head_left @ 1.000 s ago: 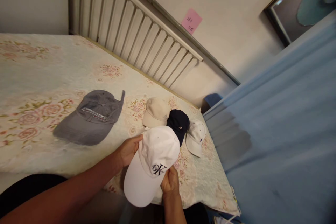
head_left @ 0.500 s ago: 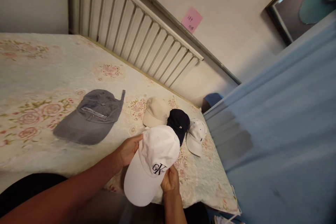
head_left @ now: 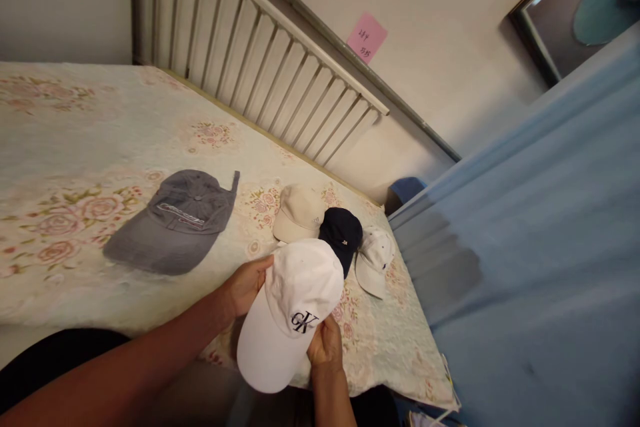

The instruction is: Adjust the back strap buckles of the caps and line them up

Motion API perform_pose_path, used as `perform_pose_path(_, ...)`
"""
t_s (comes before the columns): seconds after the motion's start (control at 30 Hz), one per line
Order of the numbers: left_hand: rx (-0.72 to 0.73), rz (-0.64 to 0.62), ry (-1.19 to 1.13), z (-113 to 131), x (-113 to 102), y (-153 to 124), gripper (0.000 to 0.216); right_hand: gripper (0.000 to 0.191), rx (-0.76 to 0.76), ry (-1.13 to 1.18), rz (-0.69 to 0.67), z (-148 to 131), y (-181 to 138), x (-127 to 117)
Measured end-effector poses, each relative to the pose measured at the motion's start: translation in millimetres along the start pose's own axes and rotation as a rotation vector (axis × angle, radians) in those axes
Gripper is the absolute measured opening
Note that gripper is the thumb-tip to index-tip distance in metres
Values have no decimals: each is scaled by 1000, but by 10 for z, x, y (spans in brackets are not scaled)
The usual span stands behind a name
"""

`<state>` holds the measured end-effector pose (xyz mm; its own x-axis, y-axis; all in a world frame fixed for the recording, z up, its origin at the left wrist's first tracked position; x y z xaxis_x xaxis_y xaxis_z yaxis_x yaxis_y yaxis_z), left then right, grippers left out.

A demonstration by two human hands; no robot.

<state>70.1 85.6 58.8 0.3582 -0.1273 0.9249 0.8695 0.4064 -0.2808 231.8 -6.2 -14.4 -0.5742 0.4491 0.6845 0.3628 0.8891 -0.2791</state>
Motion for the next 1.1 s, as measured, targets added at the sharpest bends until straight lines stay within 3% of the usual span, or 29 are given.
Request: perform_pose_path(1.1,-4,-13,8,-6,9,1,48,38,-23,-74,-3,-30,-48,76)
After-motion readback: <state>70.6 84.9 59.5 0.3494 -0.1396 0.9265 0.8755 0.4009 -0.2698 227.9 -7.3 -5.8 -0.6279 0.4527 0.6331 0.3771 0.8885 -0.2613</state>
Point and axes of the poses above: each hand's wrist, its own y-axis towards the middle knuckle, its own x-axis out of the palm, z = x × y, the point moved 6 cm from there along y, towards the middle knuckle, and after that the axes turned 1 degree about -x, right-handed, at the moved point
